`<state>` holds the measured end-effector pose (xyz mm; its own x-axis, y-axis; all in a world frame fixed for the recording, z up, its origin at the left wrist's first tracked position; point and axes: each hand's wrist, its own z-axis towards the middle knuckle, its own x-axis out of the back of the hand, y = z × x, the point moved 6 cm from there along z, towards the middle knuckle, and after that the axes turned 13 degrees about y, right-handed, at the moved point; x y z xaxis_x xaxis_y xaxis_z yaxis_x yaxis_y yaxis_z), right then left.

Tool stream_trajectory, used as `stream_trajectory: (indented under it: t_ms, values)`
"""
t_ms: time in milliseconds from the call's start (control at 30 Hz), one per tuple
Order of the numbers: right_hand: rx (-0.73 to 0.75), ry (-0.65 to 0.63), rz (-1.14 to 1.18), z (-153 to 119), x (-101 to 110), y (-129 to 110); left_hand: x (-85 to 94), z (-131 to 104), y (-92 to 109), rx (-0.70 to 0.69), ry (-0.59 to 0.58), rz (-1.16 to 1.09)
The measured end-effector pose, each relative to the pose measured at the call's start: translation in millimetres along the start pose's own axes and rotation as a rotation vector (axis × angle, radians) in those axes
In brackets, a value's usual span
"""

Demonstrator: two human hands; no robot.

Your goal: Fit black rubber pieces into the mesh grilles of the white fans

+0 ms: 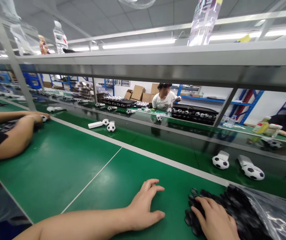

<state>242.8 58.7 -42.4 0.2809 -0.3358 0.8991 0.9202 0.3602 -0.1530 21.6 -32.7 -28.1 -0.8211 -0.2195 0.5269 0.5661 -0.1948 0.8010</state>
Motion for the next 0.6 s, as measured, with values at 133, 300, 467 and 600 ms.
stream_trajectory:
  t_ms: [133, 300, 467, 600]
  values:
    - [0.006, -0.016, -0.001, -1.5, 0.2, -0.9, 3.1, -1.2, 3.7, 0.001, 0.002, 0.011]
    - [0.001, -0.013, 0.003, -2.6, 4.8, -7.9, 7.0, -0.3, 7.3, 0.018, 0.002, 0.031]
    - [-0.026, 0.024, 0.031, -4.9, 18.1, -24.7, 6.8, -1.7, 2.5, 0.005, 0.022, 0.035]
    - [-0.075, 0.075, 0.080, -8.9, 32.4, -41.7, 7.6, -4.4, 15.0, -0.062, -0.035, -0.057]
